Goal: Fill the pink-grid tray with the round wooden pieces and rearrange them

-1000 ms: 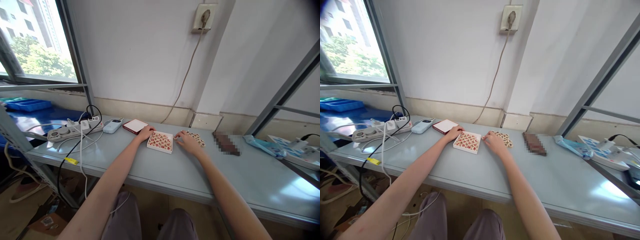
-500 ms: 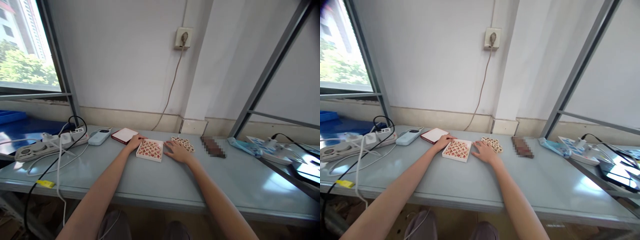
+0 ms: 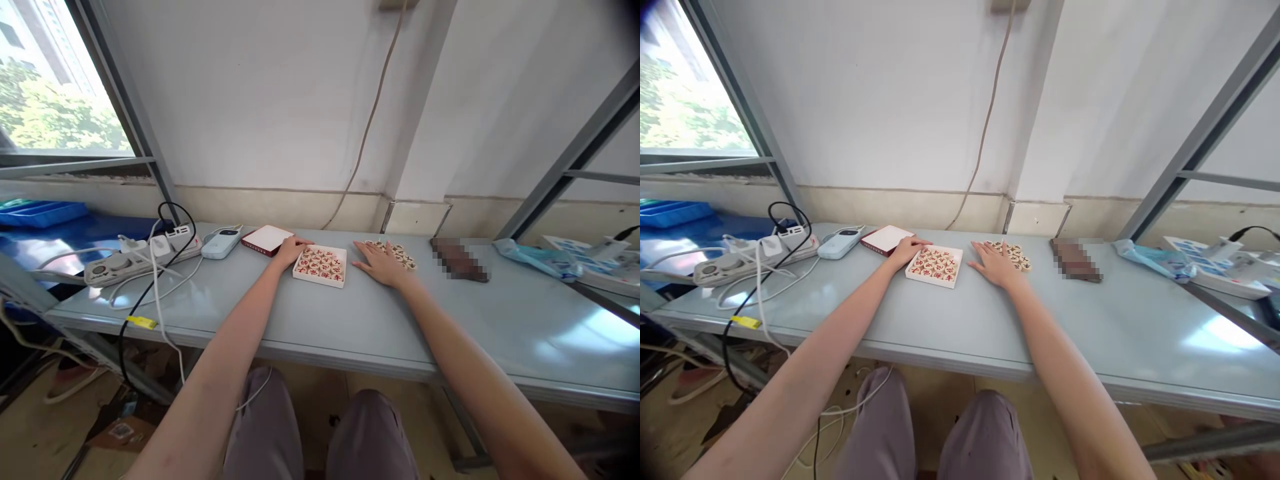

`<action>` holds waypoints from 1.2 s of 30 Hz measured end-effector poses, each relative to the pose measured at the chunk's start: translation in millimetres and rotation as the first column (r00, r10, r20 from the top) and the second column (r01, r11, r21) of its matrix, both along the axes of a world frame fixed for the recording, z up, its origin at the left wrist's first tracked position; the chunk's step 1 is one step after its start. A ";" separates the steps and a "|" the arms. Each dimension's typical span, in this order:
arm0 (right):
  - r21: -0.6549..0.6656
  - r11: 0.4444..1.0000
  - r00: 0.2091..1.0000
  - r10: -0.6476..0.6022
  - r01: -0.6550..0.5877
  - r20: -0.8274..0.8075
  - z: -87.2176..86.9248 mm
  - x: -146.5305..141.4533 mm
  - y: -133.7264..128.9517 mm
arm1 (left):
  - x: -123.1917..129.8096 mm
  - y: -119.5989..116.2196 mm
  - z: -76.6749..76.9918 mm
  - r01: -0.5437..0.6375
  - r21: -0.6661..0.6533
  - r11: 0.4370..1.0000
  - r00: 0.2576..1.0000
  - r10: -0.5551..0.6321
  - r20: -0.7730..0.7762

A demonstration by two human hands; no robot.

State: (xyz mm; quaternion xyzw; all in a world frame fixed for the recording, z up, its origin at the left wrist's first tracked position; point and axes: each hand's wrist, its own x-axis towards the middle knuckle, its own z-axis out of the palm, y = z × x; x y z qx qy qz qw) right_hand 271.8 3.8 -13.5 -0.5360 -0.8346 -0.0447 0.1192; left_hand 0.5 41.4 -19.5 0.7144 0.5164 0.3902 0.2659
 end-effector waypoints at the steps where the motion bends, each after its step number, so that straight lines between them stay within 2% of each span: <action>1: -0.008 1.000 1.000 -0.016 0.016 0.014 -0.8 -1.0 -0.6 | 0.1 -0.7 0.3 -0.006 -0.001 1.000 1.000 0.006 0.000; 4: 0.034 0.999 0.998 -0.030 0.029 0.049 0.3 -4.6 -3.3 | 0.7 -3.0 1.6 -0.017 0.005 1.000 1.000 0.017 -0.008; 8: 0.246 0.969 1.000 0.002 0.002 -0.014 14.4 -11.5 -14.7 | 1.1 -3.7 1.7 -0.022 0.038 0.999 1.000 0.022 -0.022; 10: 0.296 0.955 0.996 0.049 -0.026 -0.070 23.4 -19.0 -23.0 | 0.8 -2.5 0.6 -0.026 0.056 0.998 0.999 0.027 -0.027; 14: 0.232 0.965 0.990 0.135 -0.122 -0.040 29.1 -37.9 -36.4 | 0.7 1.4 -2.3 -0.006 0.076 0.997 0.999 0.009 -0.040; 20: 0.126 0.985 0.992 0.120 -0.115 -0.031 16.6 -44.1 -33.2 | 0.8 3.1 -4.3 0.011 0.054 0.998 0.999 -0.009 -0.034; 24: 0.023 0.990 0.977 0.144 -0.142 -0.159 15.6 -41.2 -28.2 | 0.5 2.5 -3.5 0.015 0.055 0.998 0.999 -0.012 -0.044; 29: -0.026 0.991 0.934 0.113 -0.130 -0.339 20.6 -44.2 -32.7 | 0.9 2.5 -1.7 0.030 0.027 0.999 0.998 -0.029 -0.053; 33: -0.101 0.978 0.861 0.110 -0.182 -0.496 22.7 -44.7 -32.8 | 1.1 -0.7 0.6 0.002 0.012 1.000 0.998 -0.001 -0.057; 36: -0.062 0.977 0.775 0.124 -0.205 -0.620 23.0 -38.7 -27.4 | 0.4 -0.8 0.3 -0.016 0.016 1.000 0.998 0.017 -0.052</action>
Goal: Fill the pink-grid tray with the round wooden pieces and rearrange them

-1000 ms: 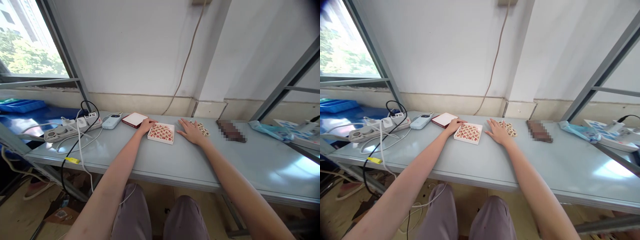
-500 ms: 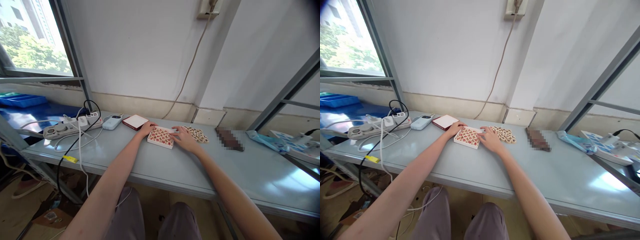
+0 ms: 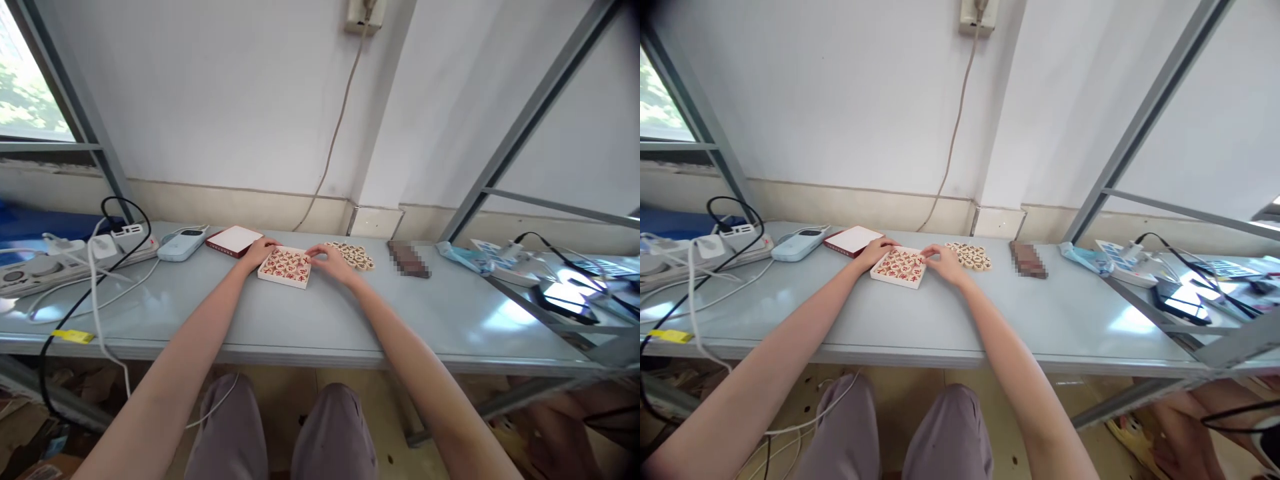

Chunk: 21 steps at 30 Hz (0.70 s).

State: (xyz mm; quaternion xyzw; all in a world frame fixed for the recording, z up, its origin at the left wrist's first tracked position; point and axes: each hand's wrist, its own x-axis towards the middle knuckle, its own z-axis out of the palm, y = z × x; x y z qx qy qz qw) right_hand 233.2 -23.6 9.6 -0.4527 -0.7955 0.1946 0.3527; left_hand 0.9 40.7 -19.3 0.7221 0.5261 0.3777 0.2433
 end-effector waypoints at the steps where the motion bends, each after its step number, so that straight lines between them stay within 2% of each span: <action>1: 0.013 1.000 0.999 -0.019 0.020 -0.044 0.0 3.5 2.4 | -0.3 0.6 -0.5 0.003 0.003 1.000 1.000 -0.003 0.000; 4: 0.024 0.984 0.982 -0.177 0.179 -0.065 -1.2 16.2 10.0 | -1.0 2.6 -2.2 0.009 0.005 1.000 1.000 -0.009 0.000; 7: 0.032 0.950 0.947 -0.313 0.311 0.078 -6.5 26.0 16.3 | -0.8 3.1 -2.5 0.023 0.007 1.000 1.000 -0.023 -0.004; 10: 0.179 0.921 0.890 -0.383 0.347 0.248 -13.4 29.5 19.7 | 0.3 2.6 -2.3 0.009 0.003 1.000 1.000 -0.009 -0.002; 12: 0.320 0.866 0.820 -0.480 0.385 0.311 -15.4 30.3 19.3 | 1.0 2.3 -2.2 0.001 -0.005 1.000 1.000 -0.001 -0.002; 14: 0.395 0.810 0.761 -0.564 0.434 0.321 -14.4 30.9 16.6 | 1.3 1.9 -2.1 0.010 -0.001 1.000 1.000 -0.010 0.002; 16: 0.397 0.810 0.752 -0.566 0.431 0.337 -11.9 31.1 12.9 | 1.1 1.8 -2.1 0.035 0.011 0.999 0.999 -0.035 0.007; 19: 0.382 0.869 0.784 -0.464 0.313 0.412 -10.4 29.6 9.1 | 0.3 2.1 -2.2 0.063 0.008 0.998 0.998 -0.063 0.004; 21: 0.386 0.880 0.773 -0.442 0.276 0.454 -13.0 28.9 9.4 | 0.0 2.4 -2.3 0.056 -0.005 0.998 0.998 -0.056 0.001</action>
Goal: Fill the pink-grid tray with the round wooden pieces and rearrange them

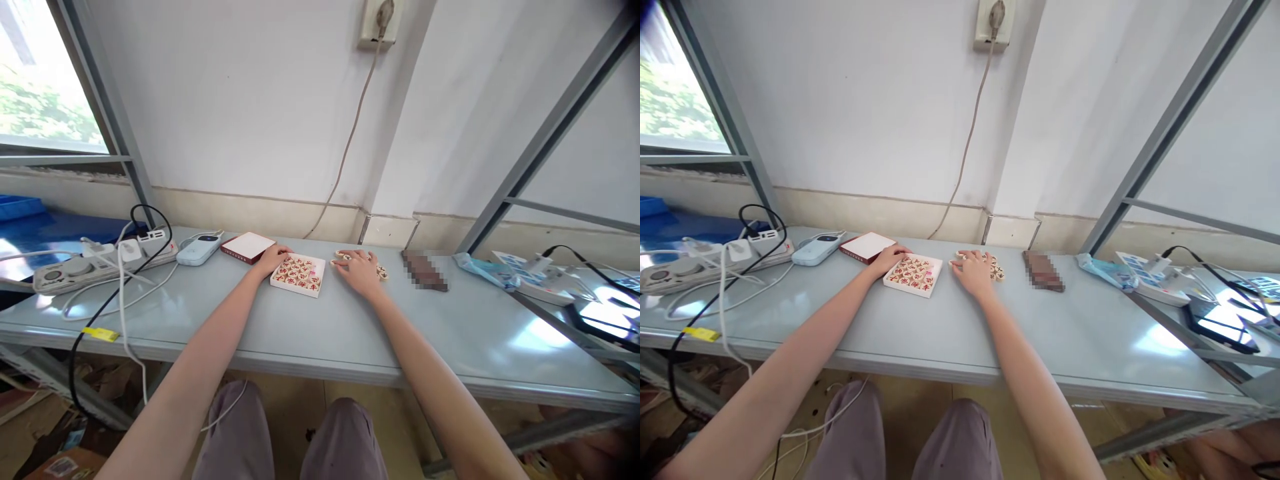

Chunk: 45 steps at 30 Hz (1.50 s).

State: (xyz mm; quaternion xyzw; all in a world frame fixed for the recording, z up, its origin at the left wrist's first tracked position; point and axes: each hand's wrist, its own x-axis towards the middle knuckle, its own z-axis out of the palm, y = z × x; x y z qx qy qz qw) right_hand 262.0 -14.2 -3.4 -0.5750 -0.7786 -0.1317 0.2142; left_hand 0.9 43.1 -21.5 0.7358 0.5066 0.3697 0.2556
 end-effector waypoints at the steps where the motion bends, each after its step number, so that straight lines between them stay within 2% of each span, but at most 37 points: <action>1: -0.007 1.000 1.000 -0.016 0.016 0.015 -2.1 0.2 1.0 | 0.0 0.1 -0.1 -0.005 -0.003 1.000 1.000 0.005 -0.001; 5: -0.049 0.995 0.995 -0.085 0.088 0.059 -9.4 4.4 6.4 | 0.1 0.7 -0.8 -0.013 -0.004 1.000 1.000 0.014 0.006; 9: -0.022 0.996 0.997 -0.082 0.082 0.005 -3.3 3.9 4.3 | 0.0 0.8 -1.3 -0.008 0.002 1.000 1.000 0.008 0.007; 12: 0.034 0.999 0.997 -0.009 0.011 -0.073 9.5 -6.5 -5.6 | 0.3 0.9 -1.4 0.007 0.015 1.000 1.000 -0.007 -0.011; 15: 0.031 0.995 0.994 0.097 -0.096 -0.044 19.5 -22.9 -19.0 | 1.1 1.7 -1.6 -0.006 0.026 1.000 1.000 0.007 -0.013; 18: -0.051 0.978 0.978 0.205 -0.203 0.031 21.9 -36.5 -28.8 | 1.5 2.6 -1.8 -0.014 0.037 0.999 1.000 0.014 -0.018; 21: -0.160 0.957 0.967 0.252 -0.242 0.043 21.4 -41.2 -31.1 | 1.3 3.0 -1.8 -0.007 0.039 0.999 1.000 0.008 -0.012; 25: -0.249 0.939 0.972 0.226 -0.236 -0.067 23.3 -37.6 -28.2 | 1.1 3.0 -1.7 -0.012 0.022 1.000 1.000 0.012 -0.011; 30: -0.319 0.904 0.948 0.214 -0.284 -0.236 28.0 -39.9 -32.8 | 2.0 1.7 -0.9 -0.027 0.013 1.000 0.999 0.027 -0.017; 34: -0.277 0.902 0.912 0.229 -0.330 -0.340 29.4 -42.3 -32.8 | 1.9 0.8 -1.0 -0.010 0.030 1.000 1.000 0.011 -0.007; 37: -0.175 0.950 0.893 0.168 -0.260 -0.419 28.8 -29.9 -20.8 | 1.7 -0.1 -0.5 -0.014 0.024 1.000 1.000 0.014 -0.010; 40: -0.183 0.979 0.888 -0.004 -0.090 -0.460 26.6 -7.2 -5.1 | 1.8 -1.9 0.7 -0.014 0.011 1.000 1.000 0.014 -0.010; 42: -0.230 0.973 0.914 -0.100 0.008 -0.393 23.8 6.1 1.6 | 1.8 -2.4 1.0 -0.013 0.010 1.000 1.000 0.013 -0.010; 45: -0.234 0.970 0.951 -0.124 0.057 -0.282 17.6 14.6 4.4 | 1.4 -1.0 -0.1 -0.016 0.012 1.000 1.000 0.016 -0.008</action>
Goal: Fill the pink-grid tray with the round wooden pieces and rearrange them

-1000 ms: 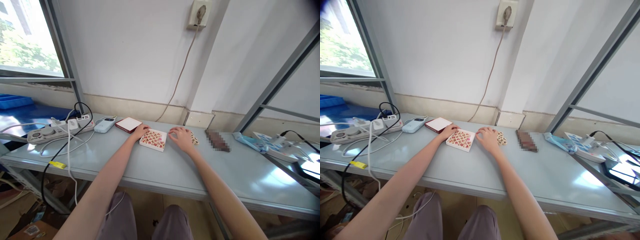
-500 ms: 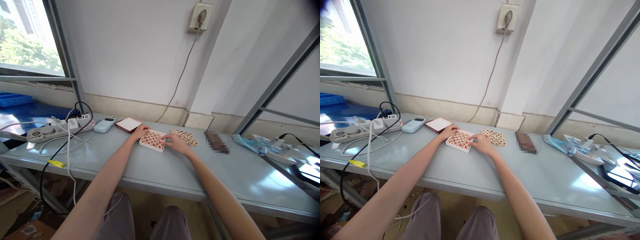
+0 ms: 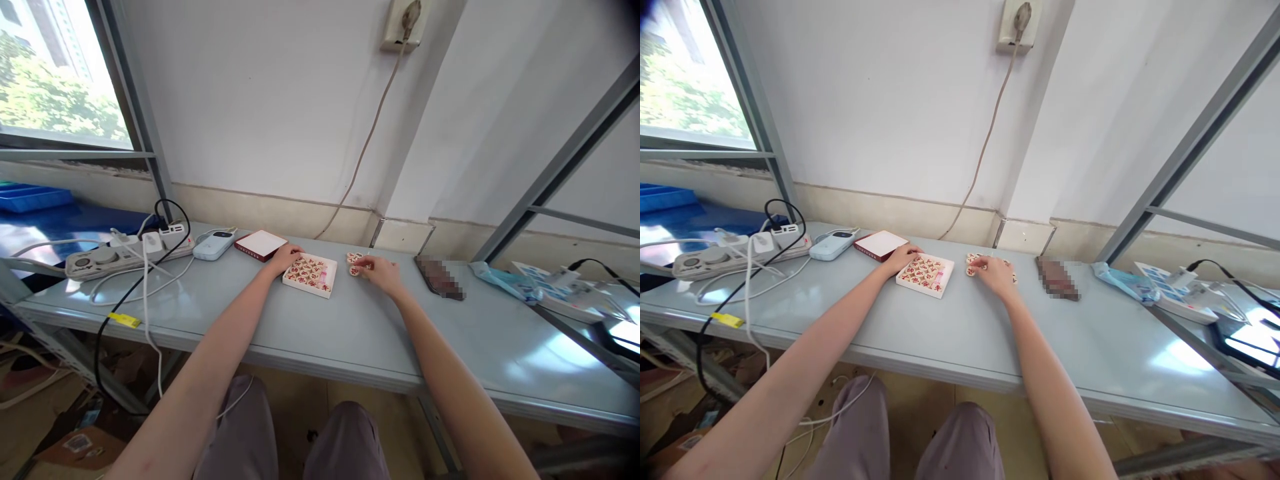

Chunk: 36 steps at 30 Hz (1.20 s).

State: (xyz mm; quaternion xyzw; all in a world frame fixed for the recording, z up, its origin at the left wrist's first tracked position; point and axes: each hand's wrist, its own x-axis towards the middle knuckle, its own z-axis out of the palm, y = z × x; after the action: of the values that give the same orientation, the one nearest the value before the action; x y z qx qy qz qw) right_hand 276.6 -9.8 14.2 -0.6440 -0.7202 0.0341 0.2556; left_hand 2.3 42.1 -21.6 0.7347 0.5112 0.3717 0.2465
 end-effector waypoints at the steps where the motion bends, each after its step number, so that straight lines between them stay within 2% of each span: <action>1: 0.011 1.000 1.000 -0.003 0.003 0.021 -2.3 -0.1 -0.1 | -0.2 1.0 -0.7 -0.002 -0.001 1.000 1.000 0.002 -0.001; 5: 0.126 0.991 0.994 -0.046 0.034 0.096 -9.6 -4.4 0.0 | -1.2 4.7 -3.1 0.007 -0.006 1.000 1.000 -0.007 -0.019; 8: 0.210 0.978 0.986 -0.035 -0.001 0.165 -10.1 -4.0 -0.3 | -1.4 5.7 -4.0 0.011 0.017 1.000 1.000 -0.010 -0.023; 18: 0.150 0.989 0.977 -0.038 0.006 0.209 -7.2 -0.3 -3.4 | -0.8 4.1 -3.0 -0.007 0.039 0.999 0.999 0.009 -0.045; 28: 0.219 0.976 0.957 -0.066 0.003 0.281 -5.6 -0.4 -6.1 | -0.9 3.8 -2.5 -0.017 0.025 1.000 0.999 0.018 -0.037; 31: 0.261 0.965 0.970 -0.091 0.030 0.227 -1.5 -7.0 -8.6 | -0.9 4.2 -2.9 -0.021 0.036 0.999 0.999 0.023 -0.034; 33: 0.268 0.963 0.984 -0.027 -0.021 0.175 3.0 -15.8 -12.8 | -0.7 3.6 -2.6 -0.019 0.036 0.999 0.999 0.020 -0.029; 36: 0.175 0.945 0.950 0.239 -0.275 0.201 8.9 -34.0 -24.1 | 0.1 1.1 -0.8 -0.015 0.025 1.000 1.000 0.015 -0.015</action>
State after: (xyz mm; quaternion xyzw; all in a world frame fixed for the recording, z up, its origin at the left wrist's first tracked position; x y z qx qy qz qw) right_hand 242.7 -33.9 23.1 -0.5156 -0.8178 -0.0630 0.2477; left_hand 2.4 43.2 -22.4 0.7366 0.5141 0.3741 0.2306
